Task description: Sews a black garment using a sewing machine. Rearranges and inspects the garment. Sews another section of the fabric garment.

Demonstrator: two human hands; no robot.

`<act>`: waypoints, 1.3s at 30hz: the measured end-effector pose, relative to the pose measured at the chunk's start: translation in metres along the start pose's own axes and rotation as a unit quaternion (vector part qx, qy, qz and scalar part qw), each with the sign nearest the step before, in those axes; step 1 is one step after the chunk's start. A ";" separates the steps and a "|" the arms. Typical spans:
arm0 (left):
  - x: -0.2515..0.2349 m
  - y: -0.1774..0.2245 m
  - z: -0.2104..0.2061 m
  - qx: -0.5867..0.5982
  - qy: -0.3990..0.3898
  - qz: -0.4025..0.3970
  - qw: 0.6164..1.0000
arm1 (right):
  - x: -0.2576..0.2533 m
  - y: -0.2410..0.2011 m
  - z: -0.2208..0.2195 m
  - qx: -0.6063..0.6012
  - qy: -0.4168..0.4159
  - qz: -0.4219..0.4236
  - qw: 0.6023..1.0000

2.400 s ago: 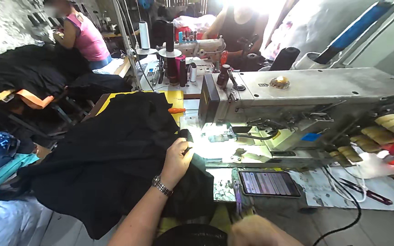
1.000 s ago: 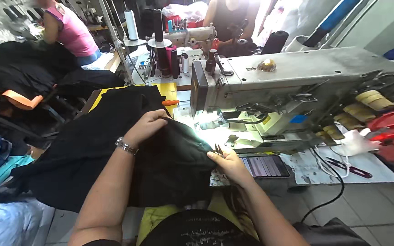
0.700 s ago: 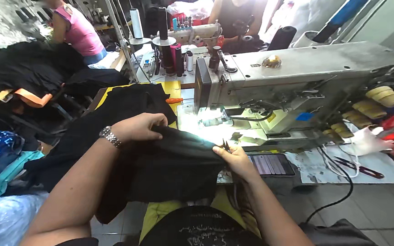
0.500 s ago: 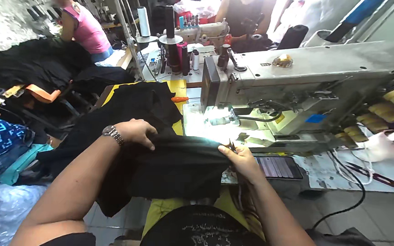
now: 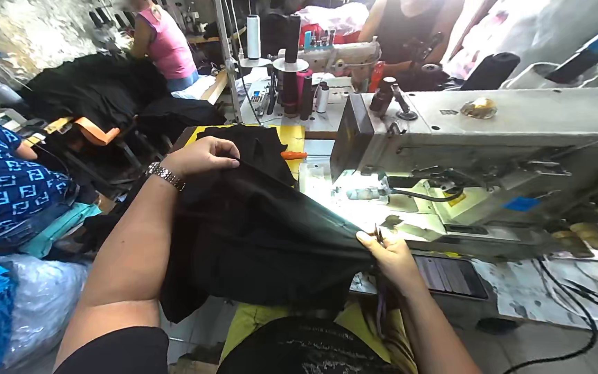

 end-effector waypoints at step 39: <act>-0.061 0.103 -0.233 -0.325 0.092 -0.255 0.906 | -0.002 0.008 -0.008 -0.092 0.003 -0.158 0.983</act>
Point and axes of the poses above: each hand's wrist, its own x-axis away from the middle knuckle, its own z-axis out of the back of the hand, y = z × x, the point moved 7 cm from there along -x, towards the middle knuckle, and after that the axes turned 10 degrees about -z, right-handed, at the moved point
